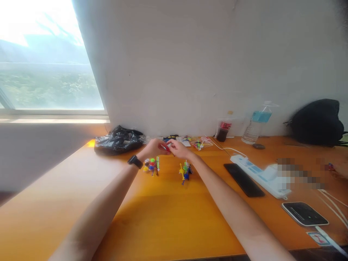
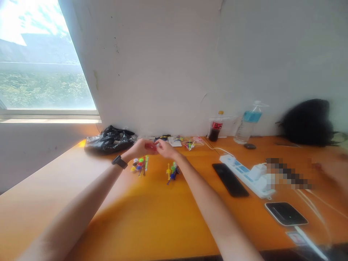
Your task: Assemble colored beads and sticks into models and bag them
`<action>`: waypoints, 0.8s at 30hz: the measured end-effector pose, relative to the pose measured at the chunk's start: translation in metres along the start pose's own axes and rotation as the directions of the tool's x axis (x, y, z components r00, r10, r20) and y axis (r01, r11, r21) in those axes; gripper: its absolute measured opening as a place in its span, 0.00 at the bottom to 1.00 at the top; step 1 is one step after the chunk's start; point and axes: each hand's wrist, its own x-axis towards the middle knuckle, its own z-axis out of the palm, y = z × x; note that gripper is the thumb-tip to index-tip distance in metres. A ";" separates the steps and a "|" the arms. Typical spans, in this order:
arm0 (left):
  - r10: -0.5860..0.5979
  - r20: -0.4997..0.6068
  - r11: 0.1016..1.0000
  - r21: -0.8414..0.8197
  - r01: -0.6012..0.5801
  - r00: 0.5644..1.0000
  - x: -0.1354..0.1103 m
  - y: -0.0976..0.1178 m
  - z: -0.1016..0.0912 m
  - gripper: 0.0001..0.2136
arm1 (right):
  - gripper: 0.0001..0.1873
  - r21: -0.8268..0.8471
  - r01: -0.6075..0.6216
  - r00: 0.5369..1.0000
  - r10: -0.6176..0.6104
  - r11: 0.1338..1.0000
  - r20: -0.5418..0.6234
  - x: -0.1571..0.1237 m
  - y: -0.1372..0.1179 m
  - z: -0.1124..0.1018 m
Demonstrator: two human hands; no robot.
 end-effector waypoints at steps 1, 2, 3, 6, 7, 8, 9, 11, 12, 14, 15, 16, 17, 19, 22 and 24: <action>-0.024 0.006 1.000 0.015 0.024 1.000 0.000 0.000 0.000 0.14 | 0.12 -0.019 0.019 1.000 -0.019 1.000 -0.019 0.000 0.000 0.001; -0.042 0.010 0.999 0.031 0.042 0.999 0.000 0.000 0.000 0.14 | 0.13 -0.034 0.035 0.999 -0.036 0.999 -0.033 0.000 -0.001 0.002; -0.050 0.013 0.998 0.044 0.049 0.999 -0.001 0.001 -0.001 0.13 | 0.14 -0.046 0.047 0.998 -0.049 0.998 -0.039 0.000 -0.002 0.003; -0.055 0.031 0.998 0.042 0.054 0.998 -0.002 0.004 -0.002 0.10 | 0.17 -0.052 0.054 0.998 -0.056 0.997 -0.021 -0.001 -0.004 0.005; -0.069 0.037 0.997 0.029 0.068 0.997 -0.002 0.004 -0.003 0.10 | 0.17 -0.045 0.047 0.999 -0.047 0.998 -0.009 -0.002 -0.004 0.006; -0.086 0.043 0.996 0.016 0.085 0.995 -0.002 0.005 -0.003 0.10 | 0.17 -0.036 0.033 0.999 -0.033 0.999 0.005 -0.002 -0.004 0.007; -0.103 0.050 0.995 0.003 0.103 0.993 -0.003 0.005 -0.004 0.10 | 0.17 -0.024 0.016 1.000 -0.016 1.000 0.019 -0.002 -0.004 0.008; -0.124 0.073 0.992 -0.021 0.126 0.990 -0.003 0.005 -0.004 0.09 | 0.16 0.006 -0.023 0.998 0.022 1.000 0.052 -0.002 -0.003 0.010; -0.128 0.089 0.991 -0.031 0.131 0.988 -0.004 0.005 -0.003 0.09 | 0.16 0.021 -0.042 0.997 0.040 0.999 0.067 -0.002 -0.002 0.011; -0.134 0.118 0.989 -0.053 0.141 0.984 -0.005 0.005 -0.002 0.09 | 0.17 0.048 -0.076 0.993 0.071 0.996 0.093 -0.002 0.000 0.012; -0.139 0.130 0.987 -0.066 0.148 0.982 -0.005 0.005 -0.001 0.09 | 0.17 0.059 -0.092 0.991 0.086 0.994 0.103 -0.003 0.001 0.013; -0.147 0.138 0.984 -0.077 0.158 0.979 -0.006 0.006 0.000 0.09 | 0.18 0.069 -0.108 0.989 0.100 0.992 0.112 -0.003 0.002 0.013; -0.156 0.145 0.982 -0.088 0.170 0.977 -0.006 0.006 0.001 0.09 | 0.18 0.076 -0.123 0.986 0.114 0.989 0.119 -0.004 0.003 0.013; -0.177 0.158 0.975 -0.109 0.196 0.971 -0.008 0.007 0.004 0.10 | 0.18 0.085 -0.150 0.982 0.138 0.985 0.131 -0.005 0.004 0.014; -0.203 0.179 0.962 -0.147 0.230 0.963 -0.010 0.010 0.006 0.11 | 0.16 0.083 -0.175 0.974 0.160 0.981 0.160 -0.007 0.003 0.014; -0.212 0.186 0.951 -0.188 0.247 0.959 -0.012 0.011 0.007 0.10 | 0.14 0.078 -0.183 0.971 0.168 0.980 0.170 -0.008 0.001 0.013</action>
